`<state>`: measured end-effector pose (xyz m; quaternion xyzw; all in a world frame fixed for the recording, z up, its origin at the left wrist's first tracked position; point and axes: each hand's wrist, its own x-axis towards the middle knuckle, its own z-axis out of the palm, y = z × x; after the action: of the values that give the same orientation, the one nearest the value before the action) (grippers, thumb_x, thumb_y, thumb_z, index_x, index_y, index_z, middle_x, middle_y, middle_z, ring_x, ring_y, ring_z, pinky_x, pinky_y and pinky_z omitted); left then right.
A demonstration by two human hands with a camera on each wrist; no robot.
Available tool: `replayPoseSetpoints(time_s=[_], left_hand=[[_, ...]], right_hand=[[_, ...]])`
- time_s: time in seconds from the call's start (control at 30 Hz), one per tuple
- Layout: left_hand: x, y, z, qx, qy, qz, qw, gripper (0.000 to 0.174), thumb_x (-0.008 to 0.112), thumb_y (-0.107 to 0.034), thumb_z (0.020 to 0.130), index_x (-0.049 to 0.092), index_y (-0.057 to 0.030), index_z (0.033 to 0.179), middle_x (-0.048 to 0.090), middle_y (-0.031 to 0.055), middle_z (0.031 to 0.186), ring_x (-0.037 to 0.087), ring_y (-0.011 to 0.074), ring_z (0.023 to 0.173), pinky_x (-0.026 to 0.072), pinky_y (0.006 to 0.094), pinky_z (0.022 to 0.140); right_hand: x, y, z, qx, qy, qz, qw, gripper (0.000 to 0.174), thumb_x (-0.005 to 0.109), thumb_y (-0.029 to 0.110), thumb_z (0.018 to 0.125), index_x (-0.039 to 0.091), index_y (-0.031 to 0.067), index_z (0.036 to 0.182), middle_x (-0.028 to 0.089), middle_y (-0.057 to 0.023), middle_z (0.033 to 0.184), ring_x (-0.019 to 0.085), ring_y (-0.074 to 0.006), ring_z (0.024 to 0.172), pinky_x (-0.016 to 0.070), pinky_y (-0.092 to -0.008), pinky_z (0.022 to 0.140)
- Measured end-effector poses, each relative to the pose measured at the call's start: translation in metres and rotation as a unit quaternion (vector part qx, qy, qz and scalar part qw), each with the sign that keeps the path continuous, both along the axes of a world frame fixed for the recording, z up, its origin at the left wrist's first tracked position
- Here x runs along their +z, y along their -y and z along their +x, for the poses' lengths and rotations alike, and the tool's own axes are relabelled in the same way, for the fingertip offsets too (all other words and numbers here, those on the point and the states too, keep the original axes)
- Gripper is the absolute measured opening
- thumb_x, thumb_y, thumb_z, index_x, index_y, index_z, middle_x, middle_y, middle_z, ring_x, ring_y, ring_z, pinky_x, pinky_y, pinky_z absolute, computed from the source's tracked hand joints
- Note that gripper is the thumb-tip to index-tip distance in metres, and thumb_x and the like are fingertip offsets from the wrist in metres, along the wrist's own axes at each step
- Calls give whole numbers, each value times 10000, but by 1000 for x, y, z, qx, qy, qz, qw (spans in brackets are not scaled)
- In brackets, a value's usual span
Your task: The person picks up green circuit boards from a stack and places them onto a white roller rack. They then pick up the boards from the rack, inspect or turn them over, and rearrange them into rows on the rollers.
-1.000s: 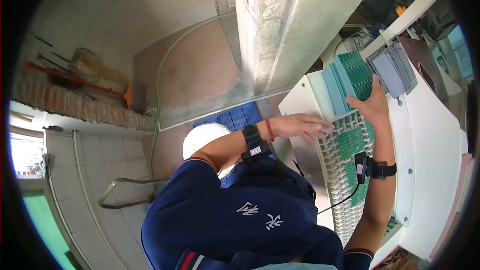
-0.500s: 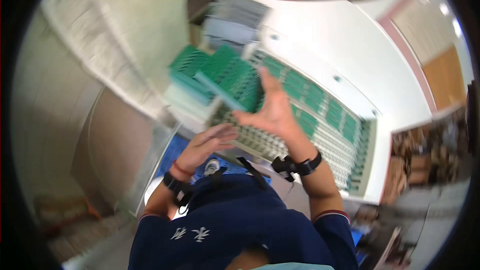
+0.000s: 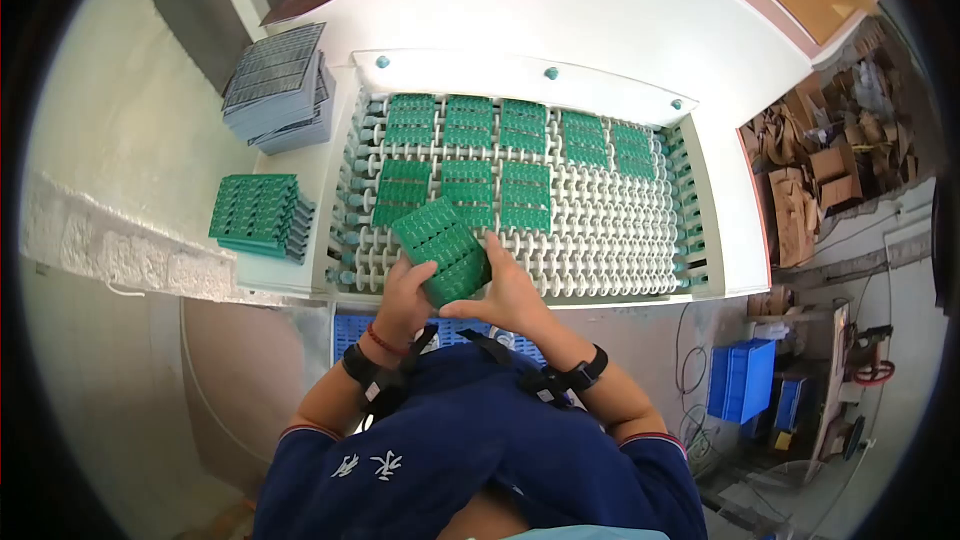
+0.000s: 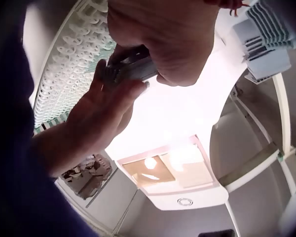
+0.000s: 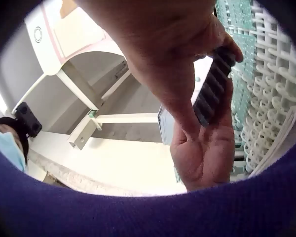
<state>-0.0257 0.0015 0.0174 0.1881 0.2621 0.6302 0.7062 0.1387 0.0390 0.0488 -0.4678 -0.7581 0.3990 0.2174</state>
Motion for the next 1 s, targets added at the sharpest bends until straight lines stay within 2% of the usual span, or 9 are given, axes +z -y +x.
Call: replayPoseSetpoints(time_s=[0.03,0.07,0.17,0.27,0.57,0.67,0.8,0.9,1.0], left_hand=[[-5,-3,-2,-17,-3,-15,1000,444,441,-28,875,334,11,1304,486,153,1235,519,266,1114,450,405,934],[-12,-5,-7,-32,-6,-31,999,440,446,-21,870,343,14,1296,495,158,1222,535,263,1092,467,398,913],[-23,-4,-8,-56,-15,-61,996,407,507,-18,855,397,29,1245,541,163,1156,588,251,1004,522,374,827],[-32,-1,-7,-64,-39,-67,995,403,542,-33,854,413,37,1228,546,159,1151,590,246,1002,527,371,821],[-26,13,-13,-21,-44,-70,996,433,553,-56,852,402,38,1247,549,157,1153,590,244,1004,518,379,839],[-30,18,-15,-16,-50,-71,996,421,558,-42,852,410,40,1238,543,161,1165,589,244,1007,518,378,840],[-35,23,-13,-18,-50,-80,995,405,569,-41,846,428,43,1217,553,155,1150,597,239,988,521,374,833],[-38,24,-9,-22,-50,-82,995,397,578,-44,844,438,46,1205,559,152,1141,602,237,977,521,373,833],[-40,22,-4,-33,-48,-84,995,403,588,-58,847,438,44,1207,559,151,1143,600,237,981,521,376,834]], right_hand=[[0,-2,8,1,-22,-24,999,1073,826,445,562,298,-148,1283,541,-292,1106,580,-355,977,468,-395,828],[3,-4,15,-26,-36,-57,997,785,780,343,684,435,-126,1210,614,-234,1011,630,-253,871,501,-335,746],[-32,-16,35,-68,-143,-203,966,465,719,253,759,589,-75,1062,665,-124,796,642,-167,707,507,-281,652],[-20,-20,49,-51,-48,-208,976,224,670,173,806,666,-29,901,631,-61,691,585,-81,597,489,-231,555],[-46,-88,154,-272,-160,-116,942,202,649,149,826,658,-53,828,581,-24,621,508,-57,514,429,-202,438],[-69,-114,181,-287,-56,-79,953,194,677,165,793,669,-27,818,602,-51,620,530,-126,477,440,-267,451],[-90,-119,180,-296,189,138,926,292,739,274,704,669,25,838,609,-115,608,585,-225,544,474,-350,554],[-83,-104,160,-281,180,218,917,324,761,282,682,669,34,869,636,-114,662,610,-234,577,477,-341,551],[-41,-68,113,-146,24,-26,989,374,759,314,707,659,21,917,661,-97,745,628,-181,645,499,-293,591]])
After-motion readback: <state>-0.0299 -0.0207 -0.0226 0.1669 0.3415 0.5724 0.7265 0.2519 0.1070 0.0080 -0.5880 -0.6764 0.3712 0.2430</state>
